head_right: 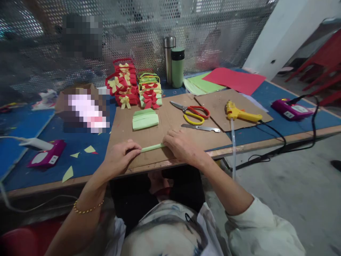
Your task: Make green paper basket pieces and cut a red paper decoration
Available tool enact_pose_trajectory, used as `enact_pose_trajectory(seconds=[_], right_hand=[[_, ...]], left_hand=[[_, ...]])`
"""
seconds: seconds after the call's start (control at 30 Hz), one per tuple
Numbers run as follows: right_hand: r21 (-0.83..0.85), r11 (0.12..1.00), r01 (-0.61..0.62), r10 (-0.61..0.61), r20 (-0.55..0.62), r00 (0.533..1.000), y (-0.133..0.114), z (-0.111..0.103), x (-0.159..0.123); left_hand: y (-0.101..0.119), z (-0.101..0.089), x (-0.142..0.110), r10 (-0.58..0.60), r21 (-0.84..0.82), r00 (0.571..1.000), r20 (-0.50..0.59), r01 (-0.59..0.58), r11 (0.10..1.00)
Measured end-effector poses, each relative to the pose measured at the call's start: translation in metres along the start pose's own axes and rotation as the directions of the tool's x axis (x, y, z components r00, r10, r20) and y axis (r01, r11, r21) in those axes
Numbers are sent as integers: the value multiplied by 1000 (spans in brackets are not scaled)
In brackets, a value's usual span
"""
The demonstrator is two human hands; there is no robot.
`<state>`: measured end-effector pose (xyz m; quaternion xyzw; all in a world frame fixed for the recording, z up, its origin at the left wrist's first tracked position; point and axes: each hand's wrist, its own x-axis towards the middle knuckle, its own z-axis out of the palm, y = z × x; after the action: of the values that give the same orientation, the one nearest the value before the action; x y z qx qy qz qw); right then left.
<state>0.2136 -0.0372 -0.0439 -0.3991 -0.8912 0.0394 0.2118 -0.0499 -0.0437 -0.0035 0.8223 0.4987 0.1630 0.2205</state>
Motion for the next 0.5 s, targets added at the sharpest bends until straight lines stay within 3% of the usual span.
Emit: enact_pose_trajectory(seconds=[0.17, 0.33, 0.5], right_hand=[[-59, 991, -119, 122, 39, 992, -6, -5, 8], [0, 962, -273, 271, 104, 957, -10, -12, 15], [63, 949, -310, 299, 141, 944, -9, -17, 18]], left_hand=[[3, -3, 5, -87, -38, 996, 27, 87, 995], [7, -4, 7, -178, -27, 983, 37, 179, 983], [12, 1, 7, -193, 35, 981, 4, 192, 981]])
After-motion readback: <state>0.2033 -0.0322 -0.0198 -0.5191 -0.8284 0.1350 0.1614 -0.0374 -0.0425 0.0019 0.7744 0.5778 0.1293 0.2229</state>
